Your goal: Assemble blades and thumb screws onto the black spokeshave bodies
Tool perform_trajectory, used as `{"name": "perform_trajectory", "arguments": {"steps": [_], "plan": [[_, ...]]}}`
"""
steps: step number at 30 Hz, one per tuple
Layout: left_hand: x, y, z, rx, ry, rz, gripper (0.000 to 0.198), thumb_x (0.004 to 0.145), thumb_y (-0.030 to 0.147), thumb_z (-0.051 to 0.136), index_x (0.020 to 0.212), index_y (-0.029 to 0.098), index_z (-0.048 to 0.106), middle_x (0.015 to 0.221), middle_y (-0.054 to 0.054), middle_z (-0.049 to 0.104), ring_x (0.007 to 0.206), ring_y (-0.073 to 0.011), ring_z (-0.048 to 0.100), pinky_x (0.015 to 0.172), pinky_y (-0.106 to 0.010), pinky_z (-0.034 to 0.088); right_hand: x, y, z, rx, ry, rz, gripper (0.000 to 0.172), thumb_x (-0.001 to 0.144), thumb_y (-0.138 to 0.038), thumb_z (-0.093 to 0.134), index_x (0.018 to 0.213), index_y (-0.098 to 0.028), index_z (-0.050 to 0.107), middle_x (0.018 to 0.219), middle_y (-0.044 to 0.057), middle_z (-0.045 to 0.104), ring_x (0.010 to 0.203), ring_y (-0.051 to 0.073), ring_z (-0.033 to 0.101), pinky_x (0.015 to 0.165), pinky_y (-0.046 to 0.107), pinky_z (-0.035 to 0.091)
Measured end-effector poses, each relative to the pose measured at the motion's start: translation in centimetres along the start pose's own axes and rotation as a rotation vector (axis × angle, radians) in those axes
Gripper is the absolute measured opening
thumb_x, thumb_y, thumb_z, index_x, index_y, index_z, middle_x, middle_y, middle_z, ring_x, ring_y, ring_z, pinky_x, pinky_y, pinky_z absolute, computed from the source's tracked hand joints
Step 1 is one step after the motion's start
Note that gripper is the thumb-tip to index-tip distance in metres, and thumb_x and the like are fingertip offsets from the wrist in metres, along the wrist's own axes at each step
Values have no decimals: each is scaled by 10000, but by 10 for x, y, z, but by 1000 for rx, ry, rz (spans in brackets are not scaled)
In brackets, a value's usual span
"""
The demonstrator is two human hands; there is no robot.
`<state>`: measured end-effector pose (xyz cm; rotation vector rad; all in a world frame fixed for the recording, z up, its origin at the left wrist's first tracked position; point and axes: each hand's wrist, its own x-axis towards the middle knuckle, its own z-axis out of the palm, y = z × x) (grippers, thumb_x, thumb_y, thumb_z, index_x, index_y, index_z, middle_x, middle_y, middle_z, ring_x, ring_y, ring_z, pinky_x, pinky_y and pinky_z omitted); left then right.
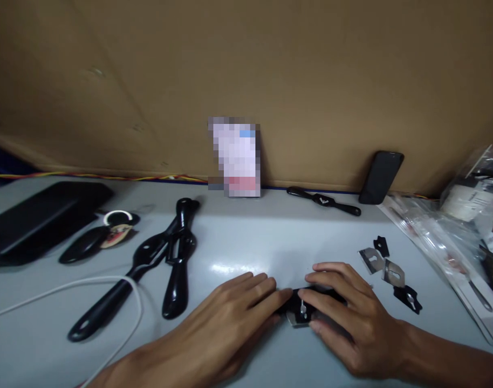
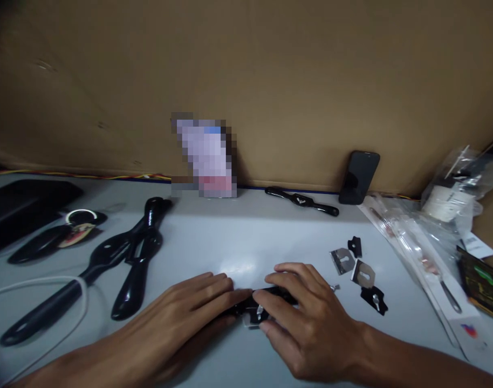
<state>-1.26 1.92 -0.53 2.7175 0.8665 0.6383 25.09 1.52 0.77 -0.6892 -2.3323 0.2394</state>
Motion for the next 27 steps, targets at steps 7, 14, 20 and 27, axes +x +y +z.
{"name": "perform_trajectory", "arguments": {"steps": [7, 14, 20, 27], "plan": [[2, 0, -4, -4, -24, 46, 417, 1012, 48, 408, 1386, 187, 529, 933, -48, 681, 776, -227, 668, 683, -342, 541, 3, 7, -4, 303, -169, 272, 317, 894, -106, 709, 1206, -153, 682, 1131, 108, 733, 1067, 255, 661, 943, 440, 586], [5, -1, -9, -19, -43, 77, 542, 900, -44, 393, 1355, 194, 568, 889, -37, 658, 702, -208, 619, 598, -308, 460, -2, 18, 1, 419, -135, 261, 232, 973, -46, 653, 1151, -170, 735, 1113, 101, 757, 1074, 212, 682, 930, 378, 582], [1, -5, -4, -76, 13, 69, 413, 1005, 7, 445, 1329, 205, 608, 851, -15, 623, 679, -190, 566, 577, -307, 384, -2, 14, 1, 413, -107, 252, 223, 1003, -83, 655, 1180, -184, 746, 1107, 99, 756, 1058, 207, 683, 908, 366, 592], [3, -2, -4, -78, -16, 44, 382, 1037, 30, 435, 1310, 218, 624, 858, -10, 633, 693, -191, 585, 585, -304, 398, 0, 12, 1, 301, -181, 206, 176, 1069, -248, 641, 1198, -222, 757, 1097, 83, 725, 1039, 222, 642, 902, 409, 569]]}}
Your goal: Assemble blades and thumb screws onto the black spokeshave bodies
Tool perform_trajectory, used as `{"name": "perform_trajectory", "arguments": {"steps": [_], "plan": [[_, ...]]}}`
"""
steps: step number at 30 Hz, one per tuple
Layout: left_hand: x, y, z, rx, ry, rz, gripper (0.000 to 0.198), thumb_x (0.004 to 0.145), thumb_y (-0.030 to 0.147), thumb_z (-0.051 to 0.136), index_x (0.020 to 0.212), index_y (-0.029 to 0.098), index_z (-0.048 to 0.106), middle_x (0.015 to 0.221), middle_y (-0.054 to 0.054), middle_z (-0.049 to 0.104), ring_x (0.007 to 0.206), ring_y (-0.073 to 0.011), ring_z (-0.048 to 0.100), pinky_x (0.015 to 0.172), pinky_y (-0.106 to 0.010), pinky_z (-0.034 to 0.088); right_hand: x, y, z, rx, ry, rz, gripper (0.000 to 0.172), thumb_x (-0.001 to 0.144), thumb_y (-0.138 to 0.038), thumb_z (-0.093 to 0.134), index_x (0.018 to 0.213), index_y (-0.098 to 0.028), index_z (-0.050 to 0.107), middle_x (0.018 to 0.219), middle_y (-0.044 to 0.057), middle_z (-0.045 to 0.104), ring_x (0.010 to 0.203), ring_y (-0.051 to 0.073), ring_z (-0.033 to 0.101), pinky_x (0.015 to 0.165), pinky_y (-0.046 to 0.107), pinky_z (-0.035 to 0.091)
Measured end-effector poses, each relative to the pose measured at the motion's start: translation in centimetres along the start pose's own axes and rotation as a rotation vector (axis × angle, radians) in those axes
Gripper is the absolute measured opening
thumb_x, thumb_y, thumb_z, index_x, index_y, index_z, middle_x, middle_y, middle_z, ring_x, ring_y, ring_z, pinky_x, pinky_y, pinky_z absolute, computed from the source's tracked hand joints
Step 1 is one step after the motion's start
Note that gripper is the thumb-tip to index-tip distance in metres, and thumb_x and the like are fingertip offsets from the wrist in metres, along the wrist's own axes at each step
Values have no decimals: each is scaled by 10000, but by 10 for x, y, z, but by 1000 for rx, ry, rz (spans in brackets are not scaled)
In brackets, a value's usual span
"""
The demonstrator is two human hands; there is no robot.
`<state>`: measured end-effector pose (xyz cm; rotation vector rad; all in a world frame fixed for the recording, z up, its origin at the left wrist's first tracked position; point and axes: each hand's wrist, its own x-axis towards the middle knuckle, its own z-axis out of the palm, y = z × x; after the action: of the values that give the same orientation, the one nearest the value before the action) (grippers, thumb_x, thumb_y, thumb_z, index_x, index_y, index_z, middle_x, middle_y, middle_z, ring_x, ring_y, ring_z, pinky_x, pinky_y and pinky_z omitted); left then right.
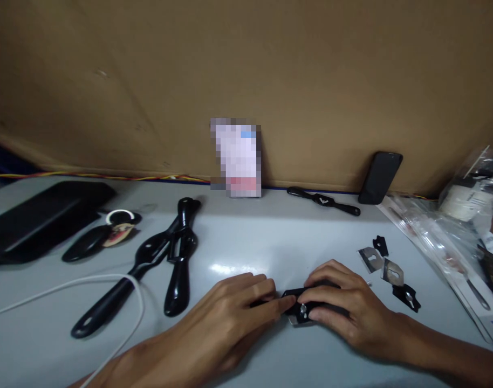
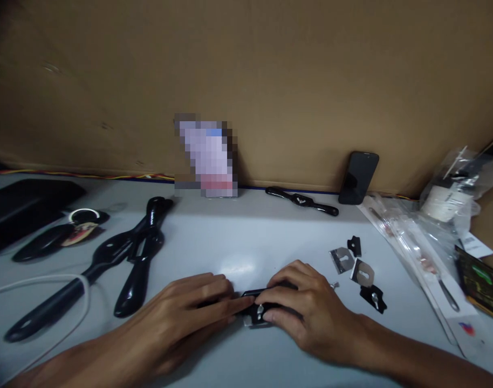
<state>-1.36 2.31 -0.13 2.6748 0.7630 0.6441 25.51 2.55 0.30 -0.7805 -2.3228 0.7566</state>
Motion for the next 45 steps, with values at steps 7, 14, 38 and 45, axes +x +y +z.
{"name": "perform_trajectory", "arguments": {"steps": [7, 14, 38, 45], "plan": [[1, 3, -2, 25, -42, 18, 409, 1012, 12, 426, 1330, 198, 603, 901, -29, 668, 726, -203, 618, 614, -312, 452, 4, -1, -1, -22, -25, 35, 103, 1005, -231, 707, 1107, -218, 713, 1055, 58, 713, 1009, 218, 640, 890, 399, 551], [2, 3, -2, 56, -39, 43, 357, 1017, 44, 438, 1290, 192, 615, 889, -35, 670, 737, -214, 637, 630, -331, 498, -2, -9, 2, -243, 15, -47, 115, 1030, -287, 683, 1089, -189, 695, 1121, 101, 703, 1040, 258, 637, 890, 427, 553], [0, -59, -49, 747, 145, -487, 381, 1061, 270, 409, 931, 196, 759, 886, -119, 746, 829, -284, 714, 658, -338, 520, -5, 2, 16, -661, 24, 56, 383, 1055, -327, 629, 1374, -116, 649, 1373, 213, 688, 1278, 351, 655, 1032, 547, 587], [-17, -65, -57, 876, 14, -613, 420, 1036, 257, 369, 864, 168, 742, 788, -164, 745, 660, -311, 738, 554, -339, 427, 3, 21, -6, -816, 155, 135, 390, 1055, -278, 627, 1385, -72, 663, 1334, 224, 731, 1308, 371, 651, 1094, 576, 536]]}}
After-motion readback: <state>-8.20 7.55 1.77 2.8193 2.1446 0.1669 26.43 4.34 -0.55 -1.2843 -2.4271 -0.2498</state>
